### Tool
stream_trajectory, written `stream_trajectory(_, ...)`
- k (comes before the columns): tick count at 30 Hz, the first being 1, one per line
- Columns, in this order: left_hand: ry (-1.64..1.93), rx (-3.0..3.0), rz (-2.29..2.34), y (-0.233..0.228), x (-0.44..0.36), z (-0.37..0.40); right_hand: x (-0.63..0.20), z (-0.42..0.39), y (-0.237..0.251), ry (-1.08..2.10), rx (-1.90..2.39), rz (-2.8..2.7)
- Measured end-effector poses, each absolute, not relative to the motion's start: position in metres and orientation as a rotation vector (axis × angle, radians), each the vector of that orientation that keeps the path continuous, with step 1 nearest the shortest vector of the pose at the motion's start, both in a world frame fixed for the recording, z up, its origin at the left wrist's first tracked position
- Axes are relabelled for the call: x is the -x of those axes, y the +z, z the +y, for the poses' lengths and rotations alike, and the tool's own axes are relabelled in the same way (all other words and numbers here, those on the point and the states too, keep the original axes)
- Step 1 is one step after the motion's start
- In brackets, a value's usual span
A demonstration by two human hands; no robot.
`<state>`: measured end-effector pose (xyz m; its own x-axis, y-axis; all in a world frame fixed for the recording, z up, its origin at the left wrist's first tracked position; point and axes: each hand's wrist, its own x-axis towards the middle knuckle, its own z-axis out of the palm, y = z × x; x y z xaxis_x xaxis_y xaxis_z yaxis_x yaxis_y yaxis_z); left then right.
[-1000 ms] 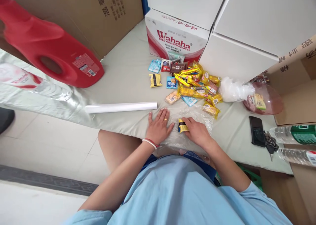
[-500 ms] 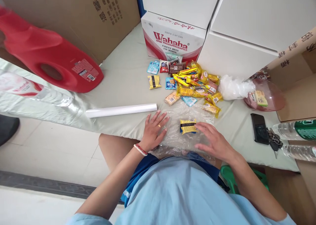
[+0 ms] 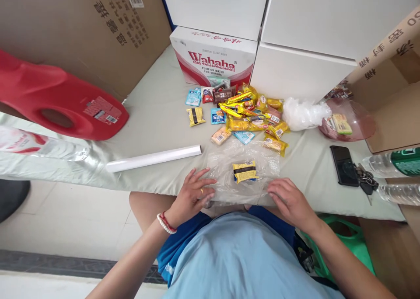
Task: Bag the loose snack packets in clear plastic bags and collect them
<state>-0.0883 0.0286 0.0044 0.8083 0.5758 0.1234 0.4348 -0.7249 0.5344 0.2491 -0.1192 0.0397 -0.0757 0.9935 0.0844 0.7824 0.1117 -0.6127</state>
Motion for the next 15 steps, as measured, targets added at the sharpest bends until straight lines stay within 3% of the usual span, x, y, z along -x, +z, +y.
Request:
stream_trajectory(6, 0.721, -2.148, 1.100, 0.004, 0.051, 0.062, -0.273, -0.075, 0.047, 0.755, 1.801, -1.571)
stream_trajectory(15, 0.625, -2.096, 1.602, -0.008, 0.021, 0.087, -0.293, -0.029, 0.027, 0.737, 1.873, -1.417)
